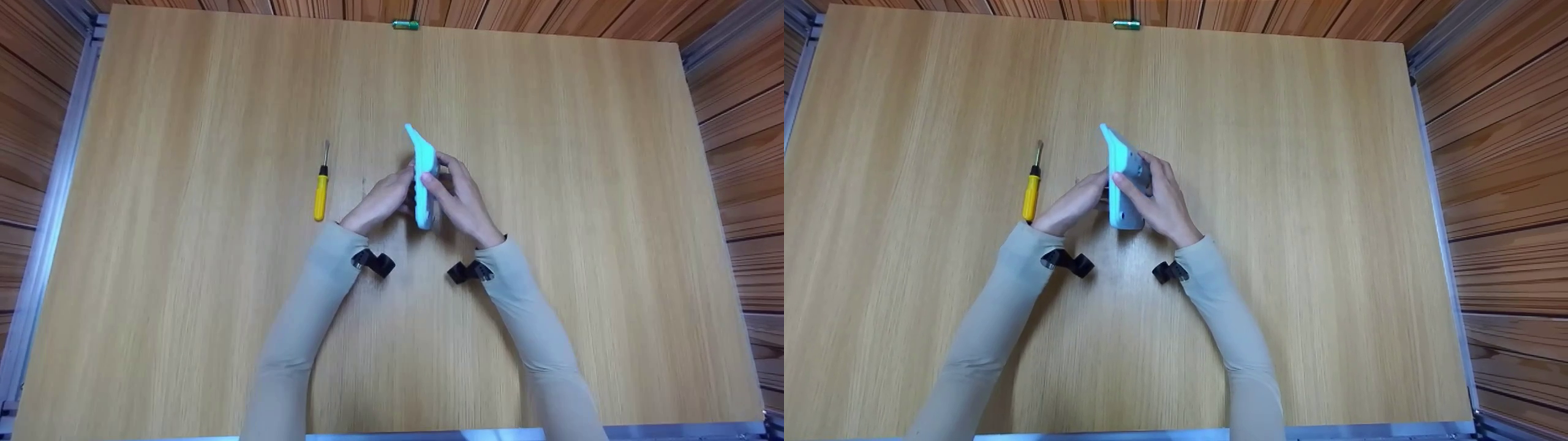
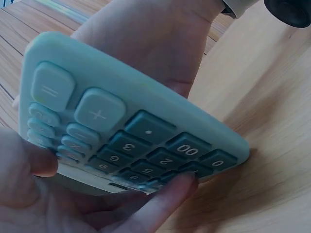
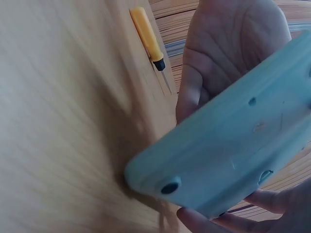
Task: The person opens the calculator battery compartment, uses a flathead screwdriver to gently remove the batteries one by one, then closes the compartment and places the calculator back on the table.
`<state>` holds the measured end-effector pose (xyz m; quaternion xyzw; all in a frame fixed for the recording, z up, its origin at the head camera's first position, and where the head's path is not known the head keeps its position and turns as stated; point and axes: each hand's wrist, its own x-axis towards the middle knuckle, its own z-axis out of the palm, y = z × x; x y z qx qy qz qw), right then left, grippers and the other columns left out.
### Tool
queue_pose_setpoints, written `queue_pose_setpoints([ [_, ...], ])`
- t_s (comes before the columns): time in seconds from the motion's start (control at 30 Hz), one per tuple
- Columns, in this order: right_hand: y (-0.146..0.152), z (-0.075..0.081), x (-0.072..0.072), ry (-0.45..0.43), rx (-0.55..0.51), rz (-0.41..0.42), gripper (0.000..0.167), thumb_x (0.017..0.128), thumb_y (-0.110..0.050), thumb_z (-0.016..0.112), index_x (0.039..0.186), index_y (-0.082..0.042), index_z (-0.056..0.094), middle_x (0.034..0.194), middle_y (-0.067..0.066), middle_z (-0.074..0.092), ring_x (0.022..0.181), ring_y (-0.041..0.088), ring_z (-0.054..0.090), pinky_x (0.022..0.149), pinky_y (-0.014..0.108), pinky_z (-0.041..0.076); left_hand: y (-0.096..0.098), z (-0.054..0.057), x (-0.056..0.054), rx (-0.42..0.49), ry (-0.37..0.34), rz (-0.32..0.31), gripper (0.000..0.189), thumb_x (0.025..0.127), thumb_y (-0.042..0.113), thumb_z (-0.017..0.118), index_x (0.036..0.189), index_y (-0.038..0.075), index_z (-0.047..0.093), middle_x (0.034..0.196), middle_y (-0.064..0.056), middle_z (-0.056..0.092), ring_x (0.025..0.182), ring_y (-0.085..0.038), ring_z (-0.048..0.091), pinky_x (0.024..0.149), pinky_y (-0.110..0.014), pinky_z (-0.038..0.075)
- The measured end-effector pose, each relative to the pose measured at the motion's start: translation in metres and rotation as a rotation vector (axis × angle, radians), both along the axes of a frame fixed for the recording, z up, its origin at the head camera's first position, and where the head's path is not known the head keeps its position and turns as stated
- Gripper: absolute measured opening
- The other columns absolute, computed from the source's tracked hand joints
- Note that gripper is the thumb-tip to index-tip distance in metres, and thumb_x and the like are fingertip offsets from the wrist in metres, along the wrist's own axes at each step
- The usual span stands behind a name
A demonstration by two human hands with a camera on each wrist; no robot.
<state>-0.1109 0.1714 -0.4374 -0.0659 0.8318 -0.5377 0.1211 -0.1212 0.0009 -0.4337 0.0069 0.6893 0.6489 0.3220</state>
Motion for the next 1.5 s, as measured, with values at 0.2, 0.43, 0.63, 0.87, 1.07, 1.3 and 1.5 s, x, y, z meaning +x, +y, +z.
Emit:
queue_pose_setpoints([
  [0.2, -0.002, 0.0, 0.002, 0.007, -0.02, -0.001, 0.064, 0.097, -0.048, 0.044, 0.146, -0.007, 0.035, 0.144, 0.015, 0.042, 0.127, 0.031, 0.048, 0.106, 0.044, 0.039, 0.003, -0.003, -0.002, -0.01, -0.012, -0.013, 0.056, 0.103, 0.048, 0.021, 0.136, 0.011, 0.047, 0.113, -0.011, 0.059, 0.102, -0.022, 0.058, 0.093, -0.039, 0.047],
  [0.43, -0.002, 0.002, 0.005, -0.004, -0.083, -0.001, 0.067, 0.097, -0.046, 0.032, 0.148, -0.003, 0.029, 0.144, 0.019, 0.042, 0.127, 0.029, 0.046, 0.106, 0.047, 0.035, 0.002, -0.003, -0.002, -0.025, 0.001, -0.02, 0.062, 0.101, 0.053, 0.024, 0.139, 0.007, 0.041, 0.116, -0.011, 0.054, 0.105, -0.022, 0.053, 0.096, -0.037, 0.044],
  [0.63, 0.002, 0.001, 0.008, -0.084, -0.15, 0.054, 0.073, 0.095, -0.05, 0.022, 0.154, -0.007, 0.015, 0.148, 0.02, 0.037, 0.127, 0.033, 0.046, 0.106, 0.051, 0.036, 0.0, -0.002, -0.003, -0.046, -0.063, -0.007, 0.074, 0.098, 0.06, 0.03, 0.148, 0.005, 0.027, 0.134, -0.01, 0.046, 0.119, -0.021, 0.049, 0.101, -0.036, 0.041],
  [0.87, 0.007, 0.001, 0.011, -0.118, -0.181, 0.072, 0.069, 0.098, -0.047, 0.016, 0.152, -0.006, 0.019, 0.141, 0.019, 0.044, 0.124, 0.031, 0.049, 0.106, 0.048, 0.036, -0.001, -0.003, -0.002, -0.065, -0.013, 0.064, 0.078, 0.093, 0.064, 0.04, 0.146, 0.006, 0.032, 0.136, -0.009, 0.049, 0.123, -0.02, 0.049, 0.107, -0.039, 0.038],
  [1.07, 0.008, 0.001, 0.012, -0.046, -0.218, 0.015, 0.062, 0.102, -0.041, 0.016, 0.152, -0.006, 0.021, 0.149, 0.014, 0.038, 0.135, 0.023, 0.039, 0.114, 0.039, 0.027, -0.001, -0.005, 0.0, -0.126, 0.023, 0.121, 0.071, 0.093, 0.062, 0.043, 0.137, 0.007, 0.039, 0.123, -0.007, 0.053, 0.109, -0.018, 0.052, 0.097, -0.034, 0.044],
  [1.3, 0.009, 0.002, 0.008, 0.04, -0.292, -0.05, 0.053, 0.105, -0.029, 0.018, 0.154, -0.01, 0.017, 0.159, 0.004, 0.024, 0.146, 0.013, 0.02, 0.119, 0.032, 0.016, -0.003, -0.004, -0.001, -0.207, 0.085, 0.145, 0.052, 0.1, 0.046, 0.041, 0.131, 0.004, 0.041, 0.11, -0.008, 0.05, 0.099, -0.019, 0.048, 0.079, -0.026, 0.039],
  [1.5, 0.011, 0.003, 0.005, 0.071, -0.262, -0.126, 0.049, 0.105, -0.024, 0.026, 0.152, -0.009, 0.023, 0.159, 0.002, 0.024, 0.146, 0.01, 0.018, 0.118, 0.027, 0.015, -0.009, -0.004, -0.003, -0.242, 0.068, 0.138, 0.05, 0.1, 0.042, 0.044, 0.134, 0.006, 0.037, 0.114, -0.01, 0.052, 0.102, -0.019, 0.05, 0.085, -0.027, 0.042],
])
